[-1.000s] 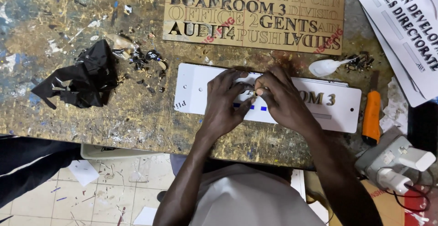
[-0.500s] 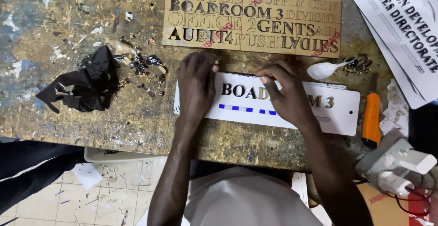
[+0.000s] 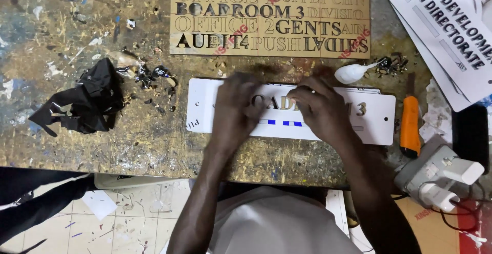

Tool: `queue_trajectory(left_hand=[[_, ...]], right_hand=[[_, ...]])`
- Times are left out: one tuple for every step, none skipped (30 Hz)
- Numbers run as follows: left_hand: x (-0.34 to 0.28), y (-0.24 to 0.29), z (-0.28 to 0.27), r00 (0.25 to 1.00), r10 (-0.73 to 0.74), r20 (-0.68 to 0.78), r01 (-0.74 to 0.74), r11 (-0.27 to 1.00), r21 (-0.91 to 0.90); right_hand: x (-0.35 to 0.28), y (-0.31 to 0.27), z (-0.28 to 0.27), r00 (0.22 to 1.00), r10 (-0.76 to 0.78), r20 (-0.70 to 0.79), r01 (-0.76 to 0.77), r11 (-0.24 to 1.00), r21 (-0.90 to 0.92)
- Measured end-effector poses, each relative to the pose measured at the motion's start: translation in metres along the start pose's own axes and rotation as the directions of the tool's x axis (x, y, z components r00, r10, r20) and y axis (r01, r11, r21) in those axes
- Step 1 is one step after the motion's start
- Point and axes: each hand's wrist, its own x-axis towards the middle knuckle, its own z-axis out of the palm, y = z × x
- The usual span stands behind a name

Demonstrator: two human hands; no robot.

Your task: Carefully placing and aligning individual letters onto a sign board to assemble a room identification sign.

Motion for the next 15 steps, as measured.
queue_trajectory(left_hand=[[-0.005, 0.007, 0.006, 1.0, -0.001, -0.001, 0.001, 1.0, 0.002], [-0.011, 0.014, 0.011, 0.995, -0.03, 0.091, 0.026, 0.999, 0.041], [-0.016, 0.02, 0.017, 0.982, -0.06, 0.182, 0.046, 0.996, 0.079], [-0.014, 0.026, 0.019, 0.981, -0.06, 0.183, 0.046, 0.996, 0.08], [-0.012, 0.031, 0.02, 0.973, -0.103, 0.207, 0.081, 0.99, 0.113], [-0.01, 0.037, 0.022, 0.962, -0.147, 0.23, 0.114, 0.982, 0.148], [-0.009, 0.037, 0.023, 0.962, -0.149, 0.228, 0.116, 0.982, 0.149], [-0.009, 0.038, 0.024, 0.959, -0.165, 0.231, 0.132, 0.979, 0.153], [-0.009, 0.038, 0.025, 0.954, -0.183, 0.236, 0.149, 0.976, 0.156], [-0.01, 0.038, 0.026, 0.954, -0.187, 0.236, 0.152, 0.976, 0.157], [-0.011, 0.036, 0.028, 0.953, -0.196, 0.23, 0.162, 0.974, 0.16], [-0.012, 0.035, 0.03, 0.953, -0.206, 0.224, 0.172, 0.972, 0.163], [-0.012, 0.035, 0.029, 0.952, -0.207, 0.225, 0.172, 0.971, 0.164], [-0.012, 0.036, 0.029, 0.951, -0.217, 0.22, 0.184, 0.97, 0.161], [-0.012, 0.036, 0.029, 0.95, -0.226, 0.217, 0.194, 0.968, 0.158]], right_hand=[[0.002, -0.001, 0.002, 1.0, -0.002, 0.001, 0.002, 1.0, 0.002], [0.005, -0.003, 0.003, 0.998, -0.045, 0.054, 0.049, 0.996, -0.079], [0.006, -0.004, 0.005, 0.991, -0.081, 0.11, 0.097, 0.983, -0.157], [0.007, -0.002, 0.005, 0.991, -0.08, 0.109, 0.096, 0.983, -0.157], [0.008, 0.001, 0.005, 0.984, -0.111, 0.14, 0.135, 0.974, -0.179], [0.01, 0.003, 0.004, 0.975, -0.14, 0.172, 0.174, 0.964, -0.201], [0.012, 0.001, 0.001, 0.974, -0.143, 0.174, 0.177, 0.964, -0.2], [0.015, -0.001, -0.001, 0.967, -0.165, 0.195, 0.206, 0.956, -0.211], [0.017, -0.004, -0.004, 0.959, -0.186, 0.216, 0.233, 0.947, -0.22], [0.017, -0.003, -0.004, 0.958, -0.186, 0.219, 0.234, 0.948, -0.218], [0.018, -0.002, -0.005, 0.953, -0.2, 0.226, 0.248, 0.947, -0.206], [0.019, -0.001, -0.005, 0.948, -0.215, 0.233, 0.262, 0.945, -0.194], [0.02, 0.001, -0.004, 0.949, -0.214, 0.233, 0.261, 0.946, -0.193], [0.02, 0.003, -0.002, 0.942, -0.231, 0.245, 0.285, 0.935, -0.213], [0.019, 0.005, 0.0, 0.935, -0.245, 0.256, 0.305, 0.923, -0.233]])
